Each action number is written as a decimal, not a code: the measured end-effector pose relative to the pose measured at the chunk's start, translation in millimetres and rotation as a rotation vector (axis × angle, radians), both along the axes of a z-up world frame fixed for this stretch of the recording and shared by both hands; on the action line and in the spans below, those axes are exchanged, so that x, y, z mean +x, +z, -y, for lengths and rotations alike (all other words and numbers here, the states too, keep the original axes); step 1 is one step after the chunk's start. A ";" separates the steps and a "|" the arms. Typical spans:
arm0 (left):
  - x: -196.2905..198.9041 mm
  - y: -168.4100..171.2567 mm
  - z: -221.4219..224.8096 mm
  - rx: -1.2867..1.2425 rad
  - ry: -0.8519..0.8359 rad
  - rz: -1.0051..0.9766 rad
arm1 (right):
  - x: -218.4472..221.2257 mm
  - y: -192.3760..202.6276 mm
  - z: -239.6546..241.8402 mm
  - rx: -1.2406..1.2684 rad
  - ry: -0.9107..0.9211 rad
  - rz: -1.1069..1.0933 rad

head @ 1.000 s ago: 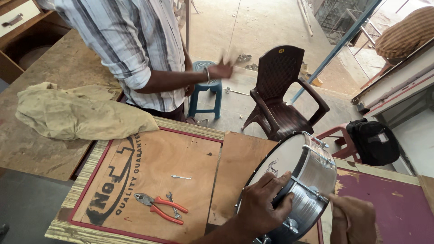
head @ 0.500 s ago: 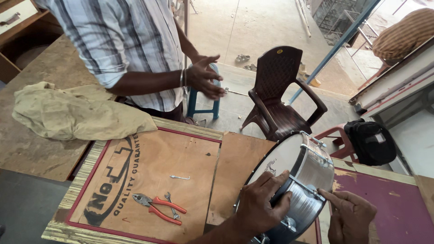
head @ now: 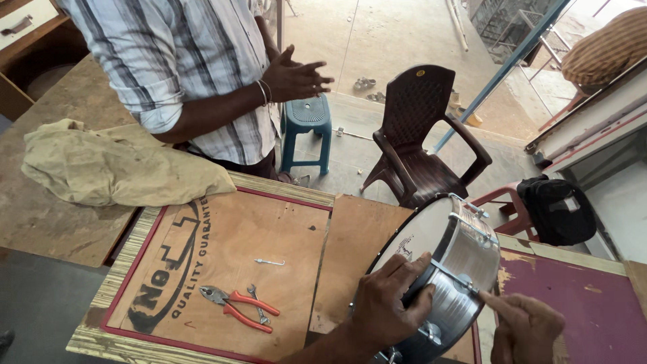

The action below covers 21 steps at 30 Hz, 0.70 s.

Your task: The person attaches tension rods and hardware parts to the side shell of a snare drum shell by hand, using a small tool on the lugs.

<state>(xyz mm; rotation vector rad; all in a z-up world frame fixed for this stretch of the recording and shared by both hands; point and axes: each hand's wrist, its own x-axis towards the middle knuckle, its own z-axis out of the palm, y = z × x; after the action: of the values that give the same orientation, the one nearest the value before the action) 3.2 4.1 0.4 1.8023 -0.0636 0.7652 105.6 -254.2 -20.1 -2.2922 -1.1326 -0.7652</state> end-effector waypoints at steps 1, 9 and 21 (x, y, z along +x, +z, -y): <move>0.2 -0.1 -0.5 -0.001 0.001 0.012 | 2.4 -4.4 -1.7 0.006 -0.074 -0.084; 8.7 3.3 -8.5 0.109 0.086 0.109 | -19.4 28.1 -23.2 -0.081 -0.112 -0.193; -2.6 8.4 -4.3 0.065 -0.002 -0.053 | -45.1 51.6 -39.0 -0.123 -0.212 -0.124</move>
<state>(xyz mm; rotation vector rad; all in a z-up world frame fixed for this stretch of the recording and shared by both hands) 0.6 8.4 8.7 1.8835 -0.0557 0.7206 60.6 -215.1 31.4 -2.5538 -0.9150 -0.6342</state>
